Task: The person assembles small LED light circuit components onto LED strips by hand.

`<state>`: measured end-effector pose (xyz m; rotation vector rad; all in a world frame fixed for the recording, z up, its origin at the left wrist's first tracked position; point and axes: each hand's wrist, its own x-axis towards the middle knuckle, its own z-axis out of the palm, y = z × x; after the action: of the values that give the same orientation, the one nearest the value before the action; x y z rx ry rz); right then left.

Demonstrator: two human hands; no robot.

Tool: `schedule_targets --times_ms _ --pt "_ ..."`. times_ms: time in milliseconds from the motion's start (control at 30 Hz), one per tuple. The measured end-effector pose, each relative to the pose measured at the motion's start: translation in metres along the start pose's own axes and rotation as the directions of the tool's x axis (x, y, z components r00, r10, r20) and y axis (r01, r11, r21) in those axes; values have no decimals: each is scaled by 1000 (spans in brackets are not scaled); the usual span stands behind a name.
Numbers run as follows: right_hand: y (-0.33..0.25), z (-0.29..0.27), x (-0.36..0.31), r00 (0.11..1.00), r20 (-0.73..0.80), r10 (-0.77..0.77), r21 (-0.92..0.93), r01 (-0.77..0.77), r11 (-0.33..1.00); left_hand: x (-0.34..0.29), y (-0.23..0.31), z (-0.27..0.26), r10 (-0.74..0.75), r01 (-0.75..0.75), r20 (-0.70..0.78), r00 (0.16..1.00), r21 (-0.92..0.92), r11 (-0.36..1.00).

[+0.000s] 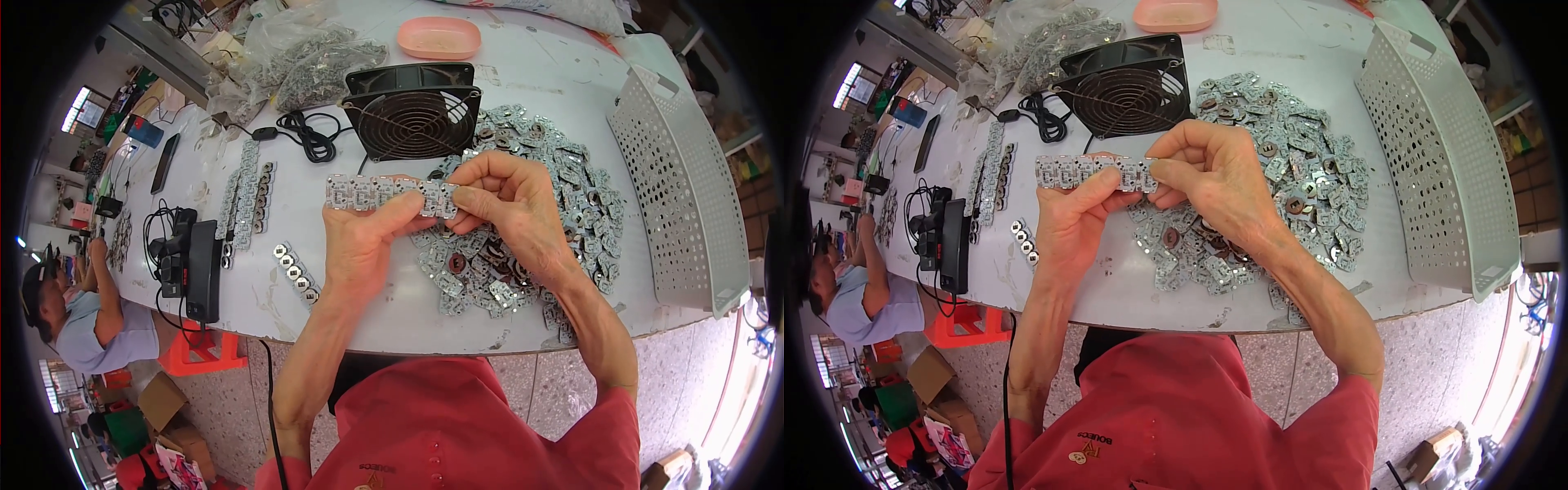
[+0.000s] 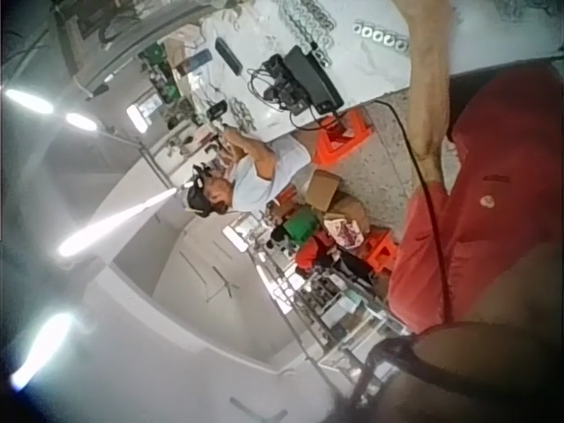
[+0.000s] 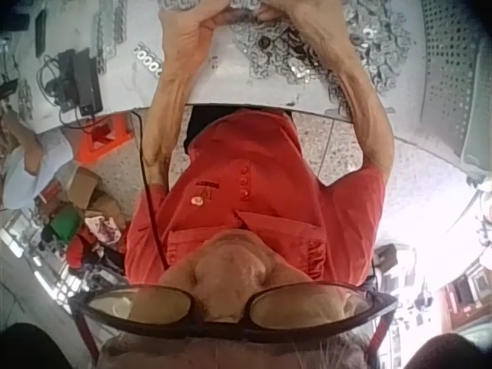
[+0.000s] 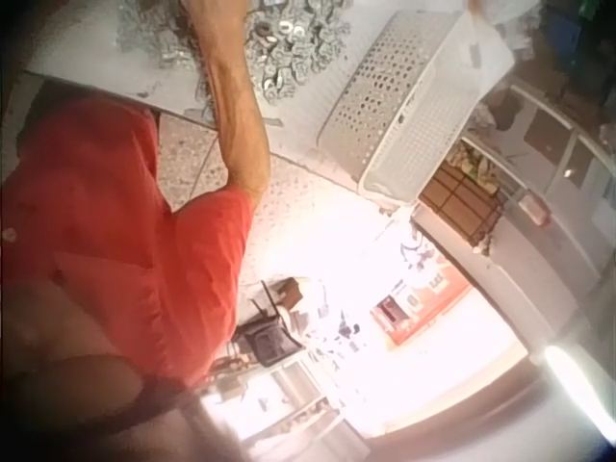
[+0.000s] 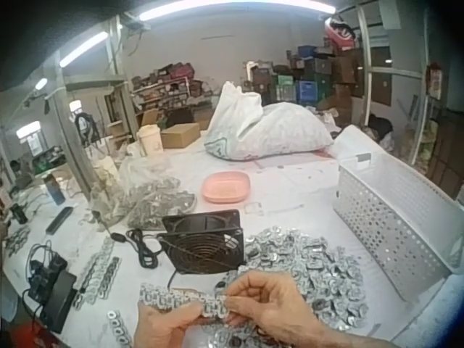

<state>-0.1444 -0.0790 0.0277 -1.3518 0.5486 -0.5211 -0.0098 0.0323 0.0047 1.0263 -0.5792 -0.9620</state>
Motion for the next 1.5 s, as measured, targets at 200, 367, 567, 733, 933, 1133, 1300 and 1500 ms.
schedule_targets --times_ms 200,367,567,733,933,1133,1300,1500 --pt "0 2 1 999 6 49 119 -50 992 2 -2 -1 -114 133 83 990 -299 945" --pt "-5 3 1 999 3 32 149 -33 988 3 -3 -6 -132 190 180 975 -362 913" --pt "-3 3 3 997 -11 77 32 -77 997 4 0 -3 -60 61 11 998 -187 980" --pt "-4 3 5 994 -30 100 50 -99 994 3 0 -1 -4 -2 -38 999 -143 990" --pt "-4 -2 8 992 -8 127 47 -126 991 6 2 3 96 -94 -39 995 44 995" --pt "-3 -3 15 989 -4 147 37 -146 989 18 2 -4 158 -158 17 987 211 965" --pt "0 -2 25 988 -11 157 5 -156 988 26 -2 -10 181 -181 20 983 215 960" --pt "3 0 28 988 -17 155 -6 -155 988 27 -2 -13 134 -127 -21 991 204 971"
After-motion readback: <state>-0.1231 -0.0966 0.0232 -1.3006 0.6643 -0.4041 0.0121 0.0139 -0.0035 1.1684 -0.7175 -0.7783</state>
